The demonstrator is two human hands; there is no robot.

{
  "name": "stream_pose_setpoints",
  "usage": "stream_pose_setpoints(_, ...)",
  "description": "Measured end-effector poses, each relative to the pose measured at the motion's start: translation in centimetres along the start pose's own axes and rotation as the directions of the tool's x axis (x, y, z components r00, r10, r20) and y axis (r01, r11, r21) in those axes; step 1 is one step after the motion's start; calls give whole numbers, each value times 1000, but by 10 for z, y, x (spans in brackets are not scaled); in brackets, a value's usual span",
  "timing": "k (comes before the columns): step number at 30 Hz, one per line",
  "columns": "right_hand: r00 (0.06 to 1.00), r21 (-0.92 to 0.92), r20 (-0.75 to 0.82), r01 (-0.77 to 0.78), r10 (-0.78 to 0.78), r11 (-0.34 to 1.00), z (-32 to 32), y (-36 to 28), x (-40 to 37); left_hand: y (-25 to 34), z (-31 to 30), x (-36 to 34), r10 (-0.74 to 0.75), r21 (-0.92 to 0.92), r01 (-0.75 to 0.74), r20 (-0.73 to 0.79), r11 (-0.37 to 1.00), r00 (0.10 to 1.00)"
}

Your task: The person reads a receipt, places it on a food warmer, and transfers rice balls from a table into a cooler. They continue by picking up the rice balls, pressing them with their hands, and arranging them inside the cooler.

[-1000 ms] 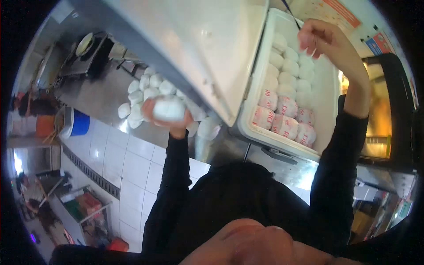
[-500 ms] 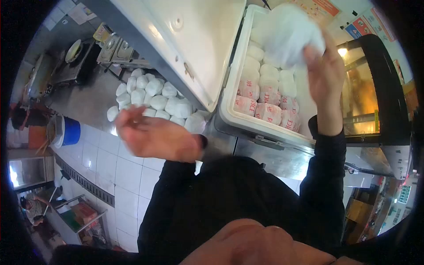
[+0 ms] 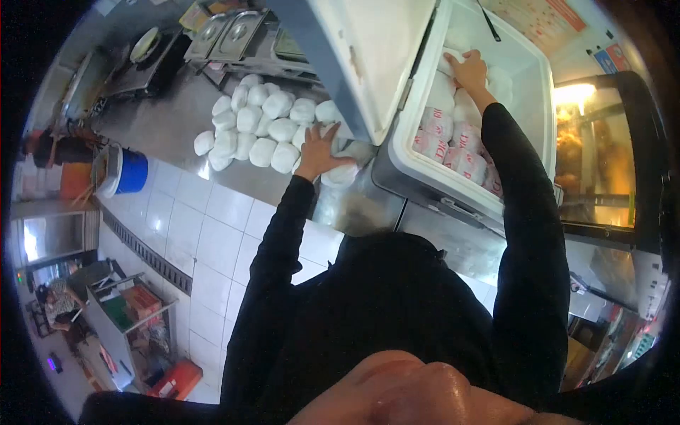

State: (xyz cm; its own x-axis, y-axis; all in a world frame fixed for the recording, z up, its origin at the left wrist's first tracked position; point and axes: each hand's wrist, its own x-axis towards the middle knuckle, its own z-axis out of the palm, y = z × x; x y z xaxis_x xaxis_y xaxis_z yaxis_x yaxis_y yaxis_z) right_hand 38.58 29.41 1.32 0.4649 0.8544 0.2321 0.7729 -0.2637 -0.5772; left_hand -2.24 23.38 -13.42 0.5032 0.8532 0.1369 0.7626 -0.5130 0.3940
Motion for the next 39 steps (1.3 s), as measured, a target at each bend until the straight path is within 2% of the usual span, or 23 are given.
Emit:
stream_pose_setpoints(1,996,-212,-53,58,-71,976,-1,-6,-3,3,-2,0,-7,-1,7,-3,1000,1000)
stream_pose_setpoints(2,996,-214,-52,60,-73,975,-1,-12,-2,5,-1,2,-61,78,62,-16,995,998)
stream_pose_setpoints(4,999,-436,-10,38,-47,899,-6,-18,-2,8,-2,11,-107,152,111,-32,982,994)
stream_pose_setpoints(6,998,-471,44,64,-49,880,-18,-26,2,6,-3,26,-142,1,142,-25,990,990)
stream_pose_setpoints(9,992,-509,90,123,-89,852,-38,-47,2,14,1,34,-61,141,72,-77,987,995)
stream_pose_setpoints(11,991,-526,65,136,-119,840,-63,-64,0,2,11,42,-25,57,27,-27,998,999)
stream_pose_setpoints(12,979,-472,122,203,-164,858,-79,-73,0,-4,15,45,9,-27,-9,27,1000,1000)
stream_pose_setpoints(14,968,-420,157,247,-198,873,-111,-83,-3,-8,17,49,10,73,-16,86,997,996)
stream_pose_setpoints(16,945,-299,209,308,-253,903,-138,-89,-8,-18,25,56,168,24,-166,-54,986,984)
stream_pose_setpoints(17,955,-161,245,207,-164,965,-153,-101,-23,-28,38,63,179,23,-178,-49,984,983)
stream_pose_setpoints(19,957,-115,242,189,-157,975,-177,-117,-51,-45,62,80,119,-46,-115,90,992,989)
stream_pose_setpoints(22,945,-33,259,214,-198,976,-205,-120,-79,-40,48,82,146,1,-147,64,989,987)
stream_pose_setpoints(23,931,4,285,238,-229,971,-214,-119,-88,-34,37,78,105,-68,-99,96,993,990)
stream_pose_setpoints(24,935,1,274,235,-226,972,-223,-120,-99,-25,14,68,170,-141,-166,17,976,985)
stream_pose_setpoints(26,880,97,351,304,-319,948,-239,-121,-126,-23,-14,51,96,-235,-101,-32,967,995)
stream_pose_setpoints(28,877,151,373,265,-303,952,-245,-122,-161,-9,-52,25,-48,-474,34,-16,880,999)
stream_pose_setpoints(30,834,307,410,255,-369,917,-242,-127,-197,30,-99,-16,-61,-585,-110,-265,804,962)
stream_pose_setpoints(31,799,262,510,209,-319,942,-237,-137,-211,50,-122,-38,-46,-603,-162,-314,781,948)
stream_pose_setpoints(32,785,367,499,192,-367,910,-227,-147,-231,72,-143,-58,-37,-619,-210,-361,757,932)
stream_pose_setpoints(34,739,492,532,128,-414,861,-212,-177,-266,131,-182,-85,76,-649,-326,-382,687,921)
stream_pose_setpoints(36,710,585,540,70,-452,808,-190,-189,-280,171,-208,-92,303,-595,-488,-388,638,870)
stream_pose_setpoints(38,714,669,221,385,-664,636,-174,-193,-290,200,-219,-79,340,-545,-533,-420,647,842)
stream_pose_setpoints(39,762,603,244,365,-599,709,-185,-197,-289,208,-222,-67,383,-416,-637,-545,649,746)
